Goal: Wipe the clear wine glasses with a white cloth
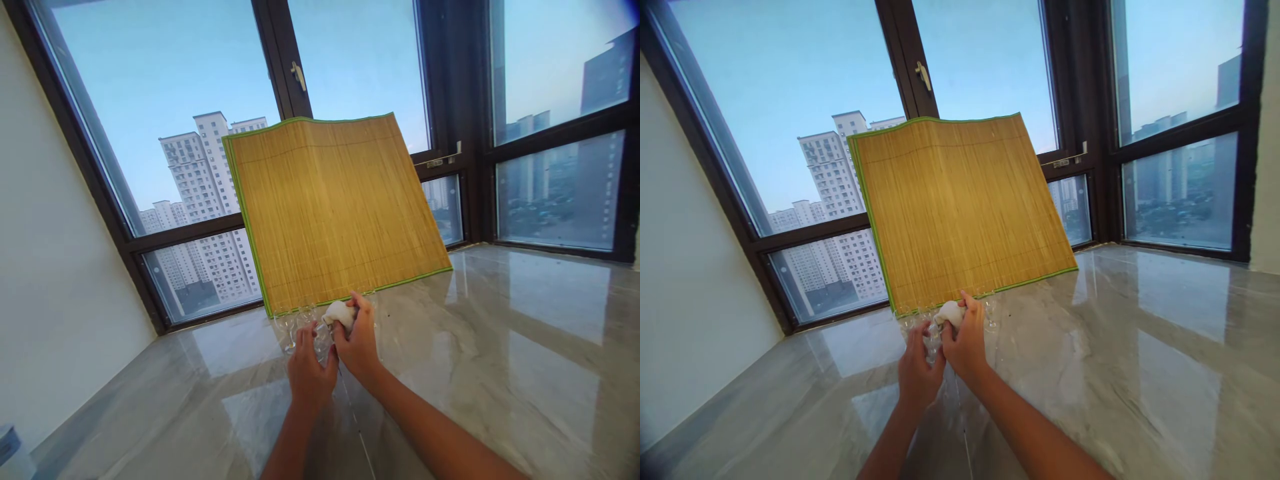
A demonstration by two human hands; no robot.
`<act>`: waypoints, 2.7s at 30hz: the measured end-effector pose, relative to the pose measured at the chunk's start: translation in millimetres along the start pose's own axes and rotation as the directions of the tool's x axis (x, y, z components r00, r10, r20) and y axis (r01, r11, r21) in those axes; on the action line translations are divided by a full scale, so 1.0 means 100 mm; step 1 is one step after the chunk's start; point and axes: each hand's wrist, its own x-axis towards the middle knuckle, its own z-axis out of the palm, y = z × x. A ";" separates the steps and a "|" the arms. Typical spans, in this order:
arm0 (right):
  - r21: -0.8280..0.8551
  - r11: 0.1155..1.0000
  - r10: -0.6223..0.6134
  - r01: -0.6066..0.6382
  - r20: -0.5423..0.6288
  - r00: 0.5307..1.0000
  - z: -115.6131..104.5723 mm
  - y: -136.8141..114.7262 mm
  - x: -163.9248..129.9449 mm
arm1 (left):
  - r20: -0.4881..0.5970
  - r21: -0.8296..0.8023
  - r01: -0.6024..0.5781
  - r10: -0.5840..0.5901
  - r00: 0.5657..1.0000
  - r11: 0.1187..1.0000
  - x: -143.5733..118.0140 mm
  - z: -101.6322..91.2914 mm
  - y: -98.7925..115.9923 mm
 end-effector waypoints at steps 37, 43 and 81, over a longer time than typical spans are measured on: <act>0.049 0.998 -0.060 0.043 0.451 0.891 -0.13 -0.24 -0.02 | -0.044 0.016 0.249 -0.248 0.968 0.968 -0.03 0.01 -0.01; 0.025 0.999 -0.044 0.036 0.475 0.879 -0.12 -0.24 -0.03 | -0.036 0.048 0.242 -0.240 0.970 0.969 -0.03 0.00 0.01; 0.102 0.979 0.080 -0.175 0.600 0.796 -0.09 -0.26 -0.09 | 0.060 0.120 0.069 -0.076 0.995 0.990 -0.06 -0.02 0.07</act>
